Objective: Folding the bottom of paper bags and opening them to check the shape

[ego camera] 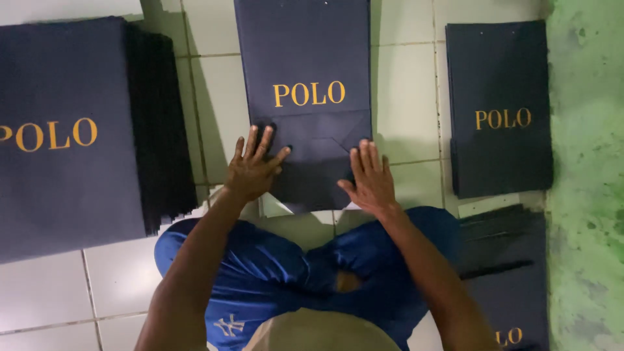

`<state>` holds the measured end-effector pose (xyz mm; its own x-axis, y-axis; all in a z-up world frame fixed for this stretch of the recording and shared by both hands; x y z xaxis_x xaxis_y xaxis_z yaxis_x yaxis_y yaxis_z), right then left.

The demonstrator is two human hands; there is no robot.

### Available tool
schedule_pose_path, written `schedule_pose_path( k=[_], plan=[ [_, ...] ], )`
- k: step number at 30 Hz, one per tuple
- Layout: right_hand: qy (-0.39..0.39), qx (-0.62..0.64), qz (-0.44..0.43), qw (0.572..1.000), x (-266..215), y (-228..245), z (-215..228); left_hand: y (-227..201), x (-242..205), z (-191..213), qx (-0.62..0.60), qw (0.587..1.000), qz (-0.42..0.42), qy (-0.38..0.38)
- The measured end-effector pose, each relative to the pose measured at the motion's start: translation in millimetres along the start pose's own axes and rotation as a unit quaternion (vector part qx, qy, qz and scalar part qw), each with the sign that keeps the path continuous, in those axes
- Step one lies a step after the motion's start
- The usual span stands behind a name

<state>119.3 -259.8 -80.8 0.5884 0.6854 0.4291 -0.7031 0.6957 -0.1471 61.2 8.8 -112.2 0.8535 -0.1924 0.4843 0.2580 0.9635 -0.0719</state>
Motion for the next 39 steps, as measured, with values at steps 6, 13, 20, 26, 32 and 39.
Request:
schedule_pose_path(
  k=[6,13,20,26,32,39],
  plan=[
    [-0.053,0.07,-0.171,0.981,-35,-26,-31,-53,-14,-25,0.088,0.984,0.093,0.127],
    [0.029,0.129,-0.435,0.891,-80,-68,-85,-148,4,-31,-0.021,0.94,0.209,0.267],
    [0.114,0.102,-0.469,0.87,-89,-83,-98,-194,34,-64,-0.067,0.927,0.26,0.261],
    [0.071,0.172,-0.51,0.839,-94,-83,-98,-204,60,-78,-0.078,0.915,0.294,0.266],
    [-0.018,0.312,-0.49,0.814,-88,-73,-96,-201,60,-104,-0.027,0.948,0.273,0.159],
    [-0.003,0.564,-0.672,0.481,-66,-36,-50,-186,77,-73,-0.084,0.932,0.294,0.196]
  ],
)
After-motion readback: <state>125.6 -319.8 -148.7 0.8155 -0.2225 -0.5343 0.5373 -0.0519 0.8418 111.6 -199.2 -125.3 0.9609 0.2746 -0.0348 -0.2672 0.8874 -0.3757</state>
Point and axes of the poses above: each hand's wrist, its own x-axis towards the middle knuckle, its own z-axis out of the back of the hand, y = z × x, the point moved 7 cm from there along x, towards the middle knuckle, and after that the axes turned 9 degrees about -y, right-handed, at the moved point
